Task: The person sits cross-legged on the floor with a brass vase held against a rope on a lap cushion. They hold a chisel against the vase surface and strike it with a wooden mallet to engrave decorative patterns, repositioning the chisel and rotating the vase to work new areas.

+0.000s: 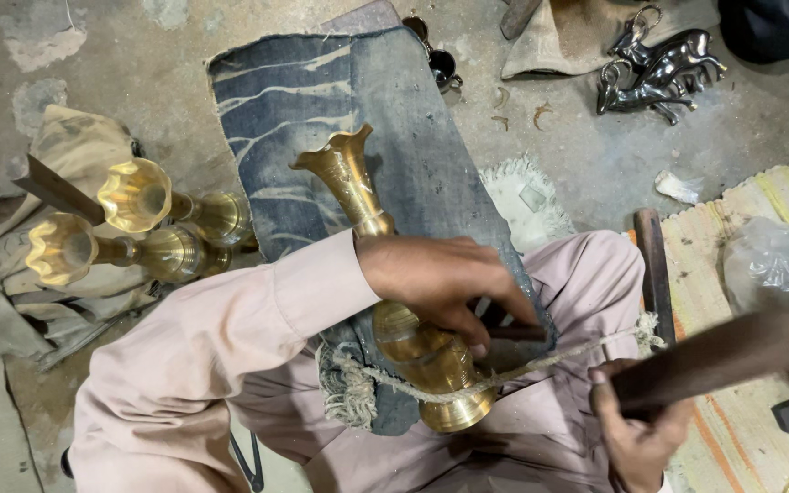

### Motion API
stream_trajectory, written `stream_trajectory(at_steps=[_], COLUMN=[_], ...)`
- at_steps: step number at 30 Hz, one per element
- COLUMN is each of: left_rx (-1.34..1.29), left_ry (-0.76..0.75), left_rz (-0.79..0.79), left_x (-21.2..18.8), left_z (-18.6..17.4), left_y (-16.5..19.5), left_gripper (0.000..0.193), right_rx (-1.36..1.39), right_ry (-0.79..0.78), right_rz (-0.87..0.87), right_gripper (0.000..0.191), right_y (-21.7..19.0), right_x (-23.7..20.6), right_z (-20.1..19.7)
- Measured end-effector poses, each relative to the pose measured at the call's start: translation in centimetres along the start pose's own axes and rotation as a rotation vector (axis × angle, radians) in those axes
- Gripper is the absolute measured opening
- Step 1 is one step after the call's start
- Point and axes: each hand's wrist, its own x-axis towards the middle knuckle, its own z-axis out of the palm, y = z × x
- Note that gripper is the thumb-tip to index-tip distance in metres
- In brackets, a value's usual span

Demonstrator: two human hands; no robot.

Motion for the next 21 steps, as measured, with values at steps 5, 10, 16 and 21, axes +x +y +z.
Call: stream_trajectory(at_steps=[5,10,16,21], left_rx=[-0.012,0.031,0.079,0.045], left_ry=[-0.096,-0.05,-0.052,-0.057], left_rz=[-0.082,0.022,-0.018,-0.019], left_x=[0.2,0.3,0.4,0.3], left_z=[0.3,0.1,0.4,0.7], left_y=[0.0,-0.2,-0.3,-0.5], left_gripper=[0.058,0.058,0.057,0.057], right_rx=[-0.126,-0.346,-0.279,-0.084], right_ry=[-0.016,-0.117,-0.119,-0.013], right_rz=[-0.155,-0.24,-0.109,-0.072], right_gripper=[0.074,0.087,0.067,0.053], right_y=[-0.9,-1.5,-1.6,-1.5], right_x=[0.1,0.0,0.0,-0.4], right_z=[1.2,2.0,2.4,2.7])
